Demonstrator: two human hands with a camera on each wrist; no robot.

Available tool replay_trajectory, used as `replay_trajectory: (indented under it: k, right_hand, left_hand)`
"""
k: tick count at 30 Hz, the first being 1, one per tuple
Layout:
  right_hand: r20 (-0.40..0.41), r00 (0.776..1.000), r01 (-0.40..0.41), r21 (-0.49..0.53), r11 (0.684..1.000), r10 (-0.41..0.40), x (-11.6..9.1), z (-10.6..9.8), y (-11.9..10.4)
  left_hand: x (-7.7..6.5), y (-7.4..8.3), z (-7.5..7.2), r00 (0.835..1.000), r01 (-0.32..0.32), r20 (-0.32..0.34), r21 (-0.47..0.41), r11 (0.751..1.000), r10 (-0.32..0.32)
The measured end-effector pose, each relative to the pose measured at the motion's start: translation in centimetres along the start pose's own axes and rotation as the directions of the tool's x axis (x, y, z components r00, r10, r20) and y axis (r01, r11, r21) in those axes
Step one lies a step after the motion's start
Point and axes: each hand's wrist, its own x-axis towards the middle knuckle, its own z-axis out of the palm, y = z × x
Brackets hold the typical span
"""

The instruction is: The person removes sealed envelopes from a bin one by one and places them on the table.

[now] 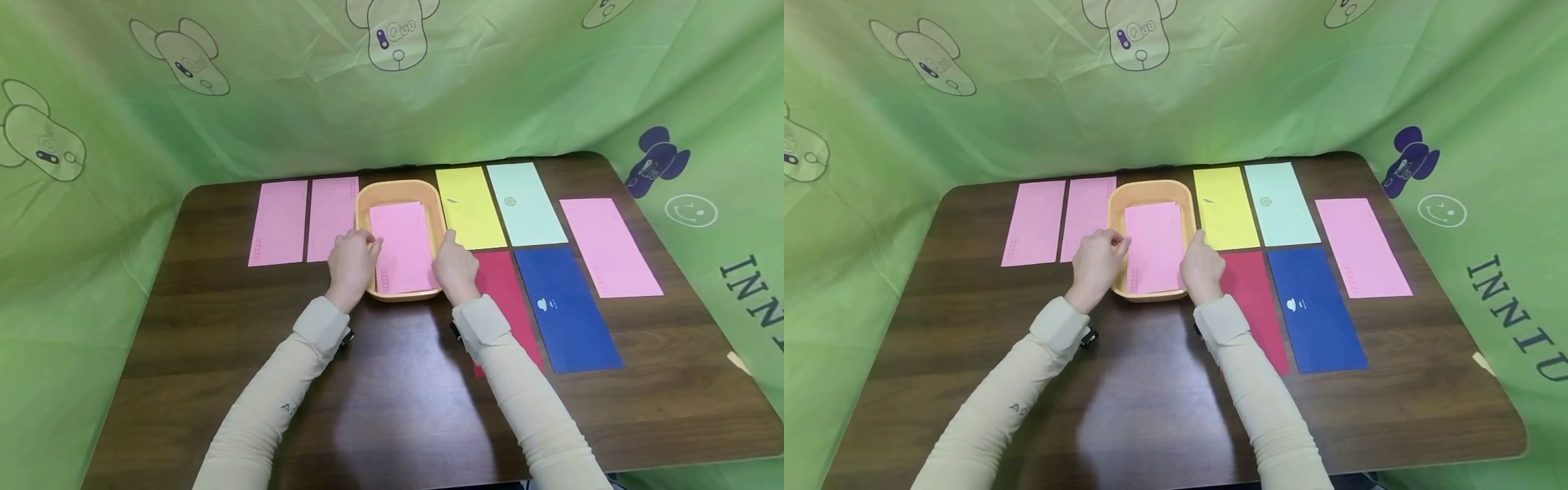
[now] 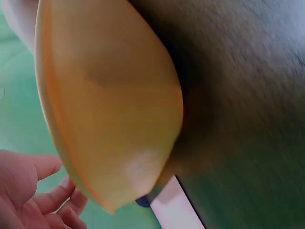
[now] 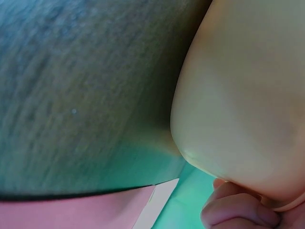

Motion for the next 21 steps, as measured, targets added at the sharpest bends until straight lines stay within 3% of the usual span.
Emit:
replay_trajectory:
  k: [3, 8, 15, 21]
  right_hand:
    - [0.007, 1.000, -0.005, -0.005, 1.000, 0.005, 0.0, -0.1, 0.0]
    - [0.010, 1.000, -0.008, -0.005, 1.000, 0.008, 0.0, 0.0, 0.0]
    - [0.010, 1.000, -0.007, -0.008, 1.000, 0.007, 0.0, 0.0, 0.0]
    - [0.012, 1.000, -0.009, -0.014, 1.000, 0.009, 0.1, 0.0, 0.0]
  left_hand:
    - [-0.2, 0.6, 0.4, 0.999, -0.016, 0.035, 0.049, 0.999, 0.015]
    - [-0.6, 1.4, 1.2, 0.997, -0.039, 0.071, 0.214, 0.976, 0.024]
    - [-0.9, 2.2, 2.2, 0.997, -0.047, 0.079, 0.404, 0.913, 0.017]
    - [-1.1, 2.8, 2.8, 0.991, -0.061, 0.133, 0.522, 0.851, -0.011]
